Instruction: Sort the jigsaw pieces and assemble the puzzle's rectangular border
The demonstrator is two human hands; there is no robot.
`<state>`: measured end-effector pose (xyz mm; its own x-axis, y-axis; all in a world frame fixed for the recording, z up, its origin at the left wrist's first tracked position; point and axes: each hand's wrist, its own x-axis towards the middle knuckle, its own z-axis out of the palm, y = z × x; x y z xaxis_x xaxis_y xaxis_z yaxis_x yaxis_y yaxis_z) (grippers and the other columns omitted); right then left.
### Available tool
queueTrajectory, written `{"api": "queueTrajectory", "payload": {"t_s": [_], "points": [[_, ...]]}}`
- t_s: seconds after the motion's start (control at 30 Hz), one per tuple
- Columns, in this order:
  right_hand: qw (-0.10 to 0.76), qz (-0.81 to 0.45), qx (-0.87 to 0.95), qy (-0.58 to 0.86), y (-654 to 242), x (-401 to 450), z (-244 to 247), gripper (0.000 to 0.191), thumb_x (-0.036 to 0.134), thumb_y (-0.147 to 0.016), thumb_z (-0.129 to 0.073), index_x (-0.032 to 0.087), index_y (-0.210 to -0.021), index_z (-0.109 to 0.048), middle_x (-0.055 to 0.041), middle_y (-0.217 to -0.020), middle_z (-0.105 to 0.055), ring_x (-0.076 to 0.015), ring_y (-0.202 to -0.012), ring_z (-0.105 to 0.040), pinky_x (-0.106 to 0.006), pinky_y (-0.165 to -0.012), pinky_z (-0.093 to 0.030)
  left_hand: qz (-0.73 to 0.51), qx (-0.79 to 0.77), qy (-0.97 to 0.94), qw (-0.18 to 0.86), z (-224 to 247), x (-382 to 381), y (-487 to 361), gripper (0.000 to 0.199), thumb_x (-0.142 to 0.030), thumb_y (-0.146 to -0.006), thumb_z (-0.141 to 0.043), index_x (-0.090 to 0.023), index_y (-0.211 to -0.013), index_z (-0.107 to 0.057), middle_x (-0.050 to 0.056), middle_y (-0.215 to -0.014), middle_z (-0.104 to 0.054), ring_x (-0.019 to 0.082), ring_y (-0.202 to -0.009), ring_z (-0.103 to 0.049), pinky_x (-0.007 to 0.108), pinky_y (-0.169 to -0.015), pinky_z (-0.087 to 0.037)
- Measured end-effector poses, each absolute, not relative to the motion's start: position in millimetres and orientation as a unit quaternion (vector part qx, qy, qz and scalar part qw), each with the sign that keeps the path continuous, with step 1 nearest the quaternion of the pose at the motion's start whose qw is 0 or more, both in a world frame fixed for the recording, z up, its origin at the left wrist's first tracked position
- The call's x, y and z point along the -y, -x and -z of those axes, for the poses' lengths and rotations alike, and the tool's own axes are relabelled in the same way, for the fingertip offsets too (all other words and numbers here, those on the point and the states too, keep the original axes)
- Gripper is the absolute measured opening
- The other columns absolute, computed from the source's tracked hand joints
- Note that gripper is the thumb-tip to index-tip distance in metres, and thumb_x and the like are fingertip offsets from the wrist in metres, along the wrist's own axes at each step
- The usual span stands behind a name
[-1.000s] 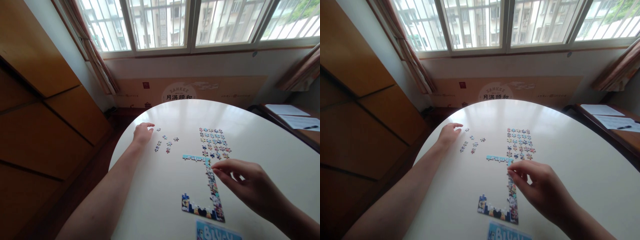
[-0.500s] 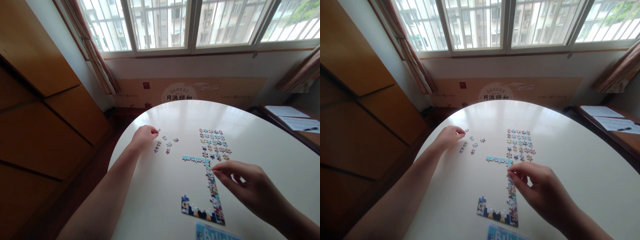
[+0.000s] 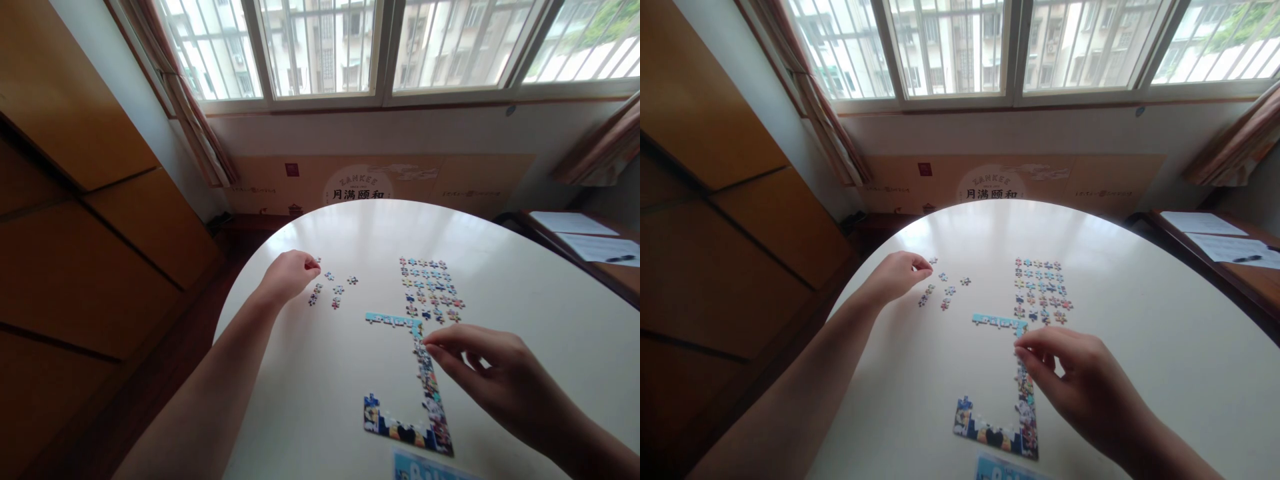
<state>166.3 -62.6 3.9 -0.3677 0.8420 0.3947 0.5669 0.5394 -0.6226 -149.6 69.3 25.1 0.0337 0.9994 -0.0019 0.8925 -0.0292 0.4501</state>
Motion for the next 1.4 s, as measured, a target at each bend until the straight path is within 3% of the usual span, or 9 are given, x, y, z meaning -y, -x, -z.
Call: {"api": "queueTrajectory", "payload": {"t_s": [0.37, 0.8, 1.2, 1.4], "points": [[0.354, -0.205, 0.801, 0.438, -165.3, 63.6, -4.3, 0.014, 0.032, -0.096, -0.061, 0.024, -0.093, -0.073, -0.0007, -0.074, -0.07, -0.0132, -0.057, -0.062, -0.023, -0.046, -0.046, -0.148, -0.696, -0.686, 0.152, -28.8, -68.6, 157.6, 0.014, -0.03, -0.083, -0.064, -0.024, -0.085, -0.076, 0.004, -0.095, -0.077, 0.023, -0.084, -0.07, 0.031, -0.07, -0.051], [0.352, -0.198, 0.807, 0.431, -167.0, 63.3, -4.8, 0.013, 0.032, -0.096, -0.061, 0.024, -0.092, -0.071, 0.001, -0.072, -0.07, -0.0112, -0.057, -0.062, -0.02, -0.045, -0.045, -0.025, -0.72, -0.668, 0.186, -35.0, -66.8, 159.4, 0.014, -0.022, -0.074, -0.065, -0.023, -0.082, -0.077, 0.003, -0.095, -0.077, 0.022, -0.085, -0.069, 0.028, -0.069, -0.048], [0.351, -0.207, 0.805, 0.431, -166.3, 61.9, -3.2, 0.013, 0.031, -0.097, -0.06, 0.024, -0.092, -0.071, 0.001, -0.073, -0.069, -0.0109, -0.059, -0.062, -0.021, -0.047, -0.046, -0.053, -0.716, -0.673, 0.179, -31.3, -66.3, 155.3, 0.015, -0.024, -0.076, -0.065, -0.023, -0.086, -0.077, 0.006, -0.1, -0.077, 0.024, -0.087, -0.069, 0.03, -0.072, -0.049], [0.306, -0.232, 0.83, 0.404, -169.4, 64.3, -2.1, 0.012, 0.026, -0.097, -0.058, 0.024, -0.097, -0.07, 0.002, -0.072, -0.066, -0.0089, -0.054, -0.056, -0.022, -0.05, -0.044, -0.106, -0.706, -0.685, 0.146, -22.7, -69.8, 150.4, 0.023, -0.026, -0.085, -0.062, -0.023, -0.103, -0.076, 0.007, -0.107, -0.075, 0.022, -0.084, -0.068, 0.03, -0.069, -0.049]]}}
